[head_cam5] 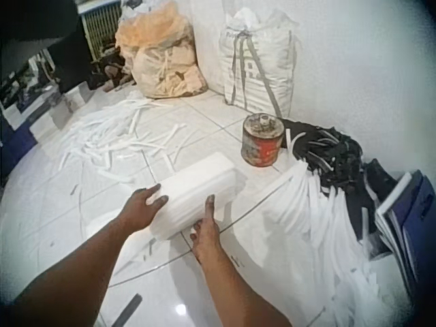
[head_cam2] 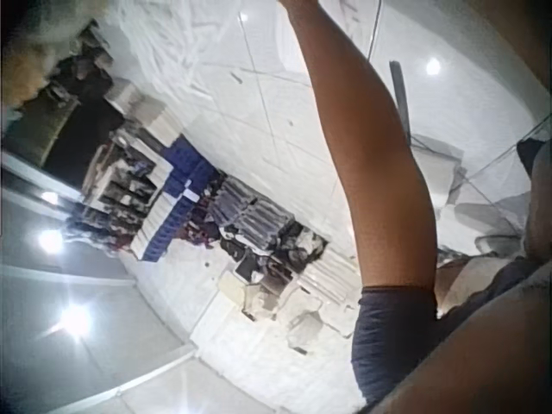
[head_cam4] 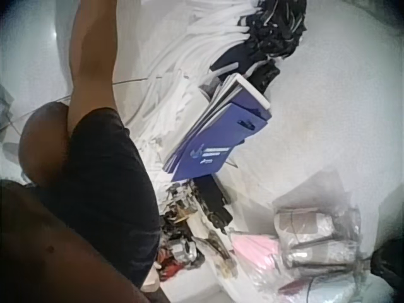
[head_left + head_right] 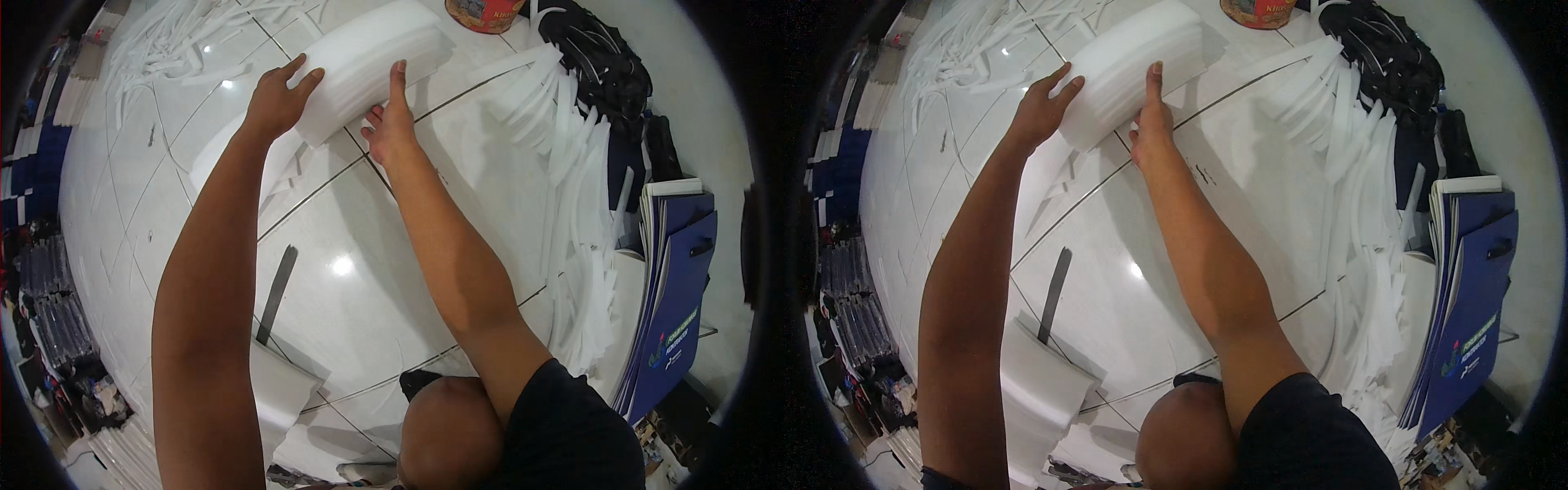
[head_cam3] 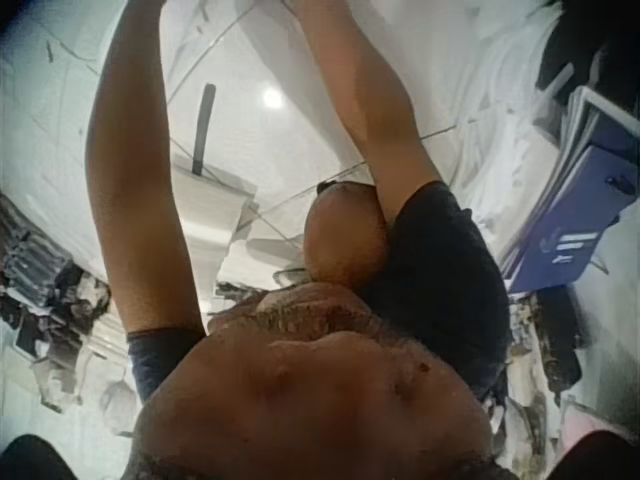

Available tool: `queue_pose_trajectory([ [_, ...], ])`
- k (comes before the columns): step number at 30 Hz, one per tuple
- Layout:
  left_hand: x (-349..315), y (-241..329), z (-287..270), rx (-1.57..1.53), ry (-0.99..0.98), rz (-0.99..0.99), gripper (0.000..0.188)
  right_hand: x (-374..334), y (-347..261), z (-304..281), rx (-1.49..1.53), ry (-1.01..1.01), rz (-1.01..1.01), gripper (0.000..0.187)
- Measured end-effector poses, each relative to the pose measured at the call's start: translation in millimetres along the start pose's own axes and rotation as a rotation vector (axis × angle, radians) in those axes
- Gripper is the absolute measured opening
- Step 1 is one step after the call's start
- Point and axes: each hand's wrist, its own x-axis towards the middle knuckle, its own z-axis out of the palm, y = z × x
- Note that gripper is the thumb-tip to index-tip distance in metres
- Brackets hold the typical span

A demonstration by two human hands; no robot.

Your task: The person stacks multiple white foam pads and secures them into bundles using a long gray strap.

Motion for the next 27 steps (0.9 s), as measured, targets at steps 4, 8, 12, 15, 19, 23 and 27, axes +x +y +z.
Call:
queue_pose_trajectory([
  [4,-2.5,-4.3,4.7,-0.040,0.043,0.030,0.070,12.0,4.1,13.1,-0.006,-0.063,-0.033,0.126],
  [8,-13.1,-13.4,5.5,-0.116,0.077,0.000,0.071,17.4,1.7,29.7,0.042,-0.103,-0.075,0.119],
  [12,-14.9,-11.4,8.4,-0.144,0.108,-0.058,0.072,52.6,-2.7,31.1,-0.093,-0.101,-0.085,0.133],
  [15,-21.6,-15.6,13.8,-0.025,0.202,-0.039,0.071,44.4,5.3,48.7,0.043,-0.170,-0.184,0.145],
  [19,-25.1,-8.3,16.9,-0.064,0.256,-0.066,0.068,44.1,6.0,44.5,-0.043,-0.293,-0.270,0.150],
  [23,-42.7,-4.0,22.2,-0.138,0.258,-0.039,0.068,45.0,5.2,39.3,-0.004,-0.322,-0.230,0.128],
  [27,-58.2,15.2,42.0,-0.196,0.250,0.022,0.063,70.9,3.6,6.9,0.130,-0.490,-0.231,0.080],
])
